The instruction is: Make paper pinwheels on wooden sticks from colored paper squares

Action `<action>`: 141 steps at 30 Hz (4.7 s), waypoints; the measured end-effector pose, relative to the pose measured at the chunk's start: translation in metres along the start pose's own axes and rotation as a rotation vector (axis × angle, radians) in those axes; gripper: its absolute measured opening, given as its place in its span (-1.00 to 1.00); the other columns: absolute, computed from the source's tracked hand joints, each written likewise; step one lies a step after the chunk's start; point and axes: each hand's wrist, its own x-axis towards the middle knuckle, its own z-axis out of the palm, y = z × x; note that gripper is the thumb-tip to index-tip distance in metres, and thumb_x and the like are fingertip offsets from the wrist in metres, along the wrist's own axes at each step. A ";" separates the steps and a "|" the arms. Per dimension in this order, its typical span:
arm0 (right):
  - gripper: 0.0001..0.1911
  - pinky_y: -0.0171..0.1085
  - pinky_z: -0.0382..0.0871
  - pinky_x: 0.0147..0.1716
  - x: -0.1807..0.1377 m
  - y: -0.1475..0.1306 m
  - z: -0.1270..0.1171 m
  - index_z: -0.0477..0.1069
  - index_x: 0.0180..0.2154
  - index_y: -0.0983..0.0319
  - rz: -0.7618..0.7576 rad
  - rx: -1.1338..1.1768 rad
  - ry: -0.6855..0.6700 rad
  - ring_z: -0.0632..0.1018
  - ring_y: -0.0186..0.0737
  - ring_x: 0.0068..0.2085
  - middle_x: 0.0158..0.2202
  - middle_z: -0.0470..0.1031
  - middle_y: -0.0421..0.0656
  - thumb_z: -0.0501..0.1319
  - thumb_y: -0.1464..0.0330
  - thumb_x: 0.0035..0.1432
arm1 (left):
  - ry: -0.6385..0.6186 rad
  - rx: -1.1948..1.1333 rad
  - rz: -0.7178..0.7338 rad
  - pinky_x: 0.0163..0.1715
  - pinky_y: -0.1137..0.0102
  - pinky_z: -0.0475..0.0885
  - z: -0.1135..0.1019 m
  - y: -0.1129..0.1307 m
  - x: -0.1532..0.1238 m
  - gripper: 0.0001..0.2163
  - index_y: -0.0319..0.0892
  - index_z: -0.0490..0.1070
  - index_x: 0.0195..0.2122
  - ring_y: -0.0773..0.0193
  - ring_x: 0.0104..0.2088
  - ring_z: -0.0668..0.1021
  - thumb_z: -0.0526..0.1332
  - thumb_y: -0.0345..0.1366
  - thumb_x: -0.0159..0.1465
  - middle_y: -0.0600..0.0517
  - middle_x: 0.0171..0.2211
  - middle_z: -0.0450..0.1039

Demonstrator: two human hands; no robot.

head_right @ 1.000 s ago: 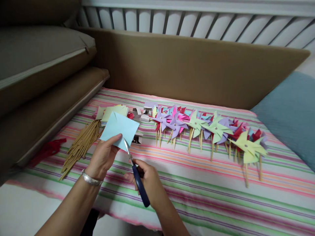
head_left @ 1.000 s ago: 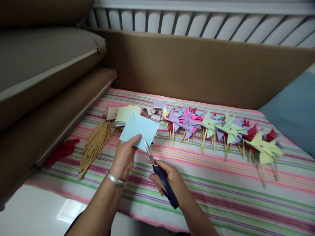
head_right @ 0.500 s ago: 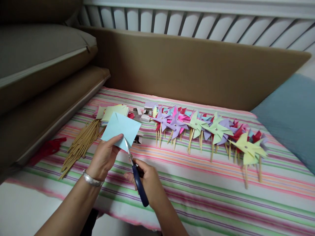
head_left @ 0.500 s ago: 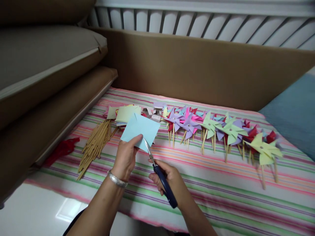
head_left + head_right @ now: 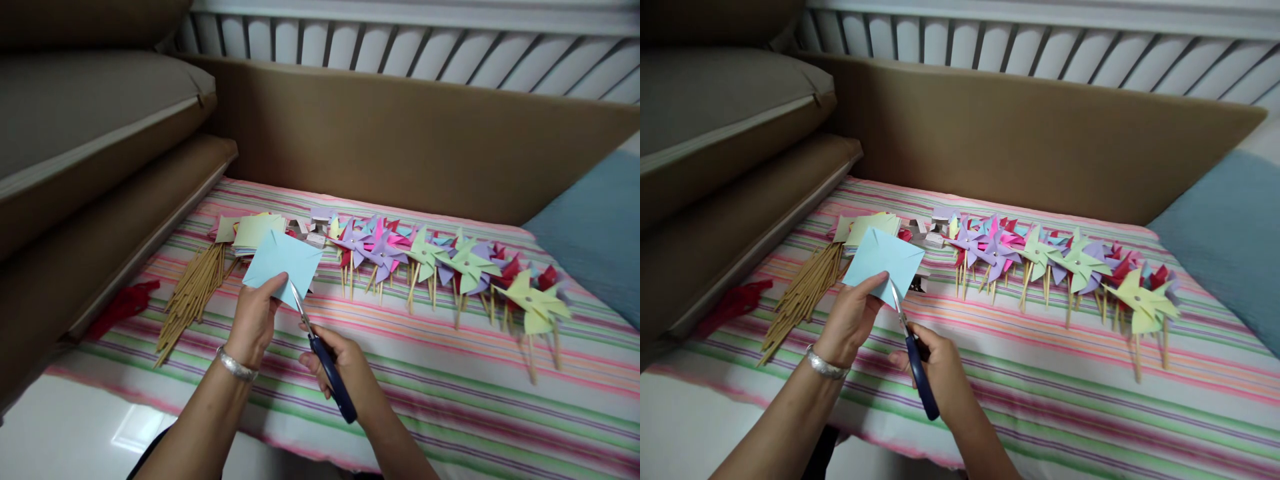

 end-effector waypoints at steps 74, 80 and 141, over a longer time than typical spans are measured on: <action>-0.50 -0.44 0.19 -0.76 -0.007 -0.016 -0.010 0.34 -0.12 0.23 -0.009 0.045 -0.063 0.27 -0.50 -0.72 -0.61 0.22 -0.37 0.29 0.11 -0.08 | 0.018 0.110 -0.067 -0.33 0.39 0.44 -0.019 0.007 0.016 -0.69 -0.25 0.51 -0.32 0.25 -0.34 0.56 0.42 -0.40 -0.14 -0.02 -0.32 0.57; -0.48 -0.47 0.20 -0.79 -0.005 -0.013 -0.003 0.33 -0.11 0.25 0.039 0.062 -0.094 0.28 -0.50 -0.74 -0.64 0.25 -0.37 0.28 0.10 -0.07 | 0.000 0.102 -0.072 -0.31 0.38 0.43 -0.020 0.011 0.016 -0.71 -0.29 0.50 -0.33 0.25 -0.35 0.55 0.41 -0.41 -0.13 -0.04 -0.33 0.57; -0.29 -0.48 0.14 -0.84 -0.002 -0.017 0.009 0.32 0.03 0.34 0.103 0.105 0.019 0.23 -0.49 -0.77 -0.73 0.22 -0.38 0.32 0.13 -0.14 | 0.000 -0.049 -0.107 -0.33 0.40 0.47 -0.009 0.002 0.008 -0.68 -0.27 0.51 -0.26 0.23 -0.31 0.57 0.38 -0.48 -0.10 -0.05 -0.27 0.57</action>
